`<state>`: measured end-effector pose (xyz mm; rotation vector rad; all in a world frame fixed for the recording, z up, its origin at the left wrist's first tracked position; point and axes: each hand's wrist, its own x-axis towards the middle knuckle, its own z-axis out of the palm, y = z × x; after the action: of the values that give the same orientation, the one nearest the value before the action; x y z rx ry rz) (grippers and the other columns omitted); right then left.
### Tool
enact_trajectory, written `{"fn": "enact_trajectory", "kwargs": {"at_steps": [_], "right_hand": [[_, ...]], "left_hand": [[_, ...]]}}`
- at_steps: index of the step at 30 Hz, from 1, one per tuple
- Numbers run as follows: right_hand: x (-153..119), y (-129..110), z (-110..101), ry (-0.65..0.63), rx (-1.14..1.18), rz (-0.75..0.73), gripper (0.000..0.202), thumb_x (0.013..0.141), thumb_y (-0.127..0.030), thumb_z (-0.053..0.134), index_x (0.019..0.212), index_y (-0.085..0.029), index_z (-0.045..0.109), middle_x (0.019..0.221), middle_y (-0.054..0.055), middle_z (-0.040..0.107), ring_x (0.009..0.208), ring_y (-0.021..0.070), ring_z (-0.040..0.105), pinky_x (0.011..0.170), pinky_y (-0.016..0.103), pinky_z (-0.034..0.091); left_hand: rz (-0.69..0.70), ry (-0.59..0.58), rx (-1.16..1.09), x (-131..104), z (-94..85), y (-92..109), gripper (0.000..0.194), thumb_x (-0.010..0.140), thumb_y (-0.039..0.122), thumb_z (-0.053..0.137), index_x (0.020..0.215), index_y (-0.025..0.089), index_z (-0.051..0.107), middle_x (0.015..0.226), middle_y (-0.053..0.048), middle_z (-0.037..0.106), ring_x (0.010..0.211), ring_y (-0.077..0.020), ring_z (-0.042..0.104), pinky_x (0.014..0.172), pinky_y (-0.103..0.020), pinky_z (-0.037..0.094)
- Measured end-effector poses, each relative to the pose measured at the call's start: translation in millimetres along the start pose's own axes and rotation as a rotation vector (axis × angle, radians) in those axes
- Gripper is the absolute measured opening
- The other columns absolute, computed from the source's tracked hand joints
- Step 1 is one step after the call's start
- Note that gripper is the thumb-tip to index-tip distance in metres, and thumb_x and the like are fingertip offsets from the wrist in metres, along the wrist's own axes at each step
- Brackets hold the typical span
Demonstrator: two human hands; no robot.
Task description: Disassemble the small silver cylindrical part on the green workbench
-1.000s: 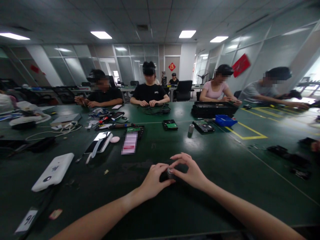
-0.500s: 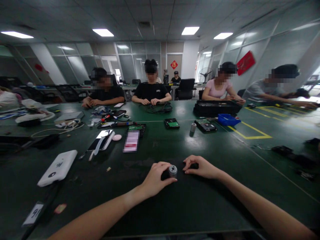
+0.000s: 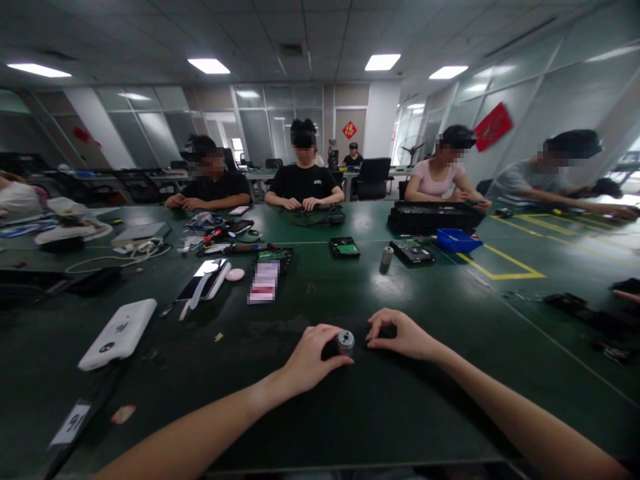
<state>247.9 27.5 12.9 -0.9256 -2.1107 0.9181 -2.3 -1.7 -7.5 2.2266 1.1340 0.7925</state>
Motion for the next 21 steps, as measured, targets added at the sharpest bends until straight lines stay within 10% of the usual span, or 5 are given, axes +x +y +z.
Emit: {"fn": "enact_trajectory", "kwargs": {"at_steps": [5,17,21], "right_hand": [[6,-26,25,0.272,0.239,0.013,0.024,0.074,-0.029,0.073,0.068,-0.018,0.052,0.086,0.006,0.069,0.091,0.0198,0.068,0.084,0.037,0.052],[13,-32,45,0.265,0.083,-0.075,0.022,0.076,-0.024,0.07,0.063,-0.019,0.054,0.079,0.005,0.067,0.091,0.0218,0.066,0.084,0.039,0.051],[10,-36,44,0.173,0.183,-0.056,0.018,0.082,-0.034,0.066,0.093,-0.02,0.063,0.103,0.008,0.068,0.104,0.0225,0.064,0.092,0.041,0.049]], "left_hand": [[0.01,0.008,-0.002,0,2.2,-2,0.043,0.073,0.037,0.076,0.112,0.023,0.062,0.114,-0.004,0.065,0.107,-0.0235,0.057,0.093,-0.036,0.041],[0.008,0.009,-0.007,0,3.5,-5,0.044,0.074,0.038,0.076,0.112,0.022,0.062,0.113,-0.006,0.066,0.104,-0.0247,0.059,0.091,-0.037,0.043],[0.02,0.008,-0.003,1,4.3,-5,0.042,0.074,0.035,0.076,0.112,0.023,0.063,0.114,-0.005,0.066,0.106,-0.0249,0.058,0.092,-0.037,0.042]]}}
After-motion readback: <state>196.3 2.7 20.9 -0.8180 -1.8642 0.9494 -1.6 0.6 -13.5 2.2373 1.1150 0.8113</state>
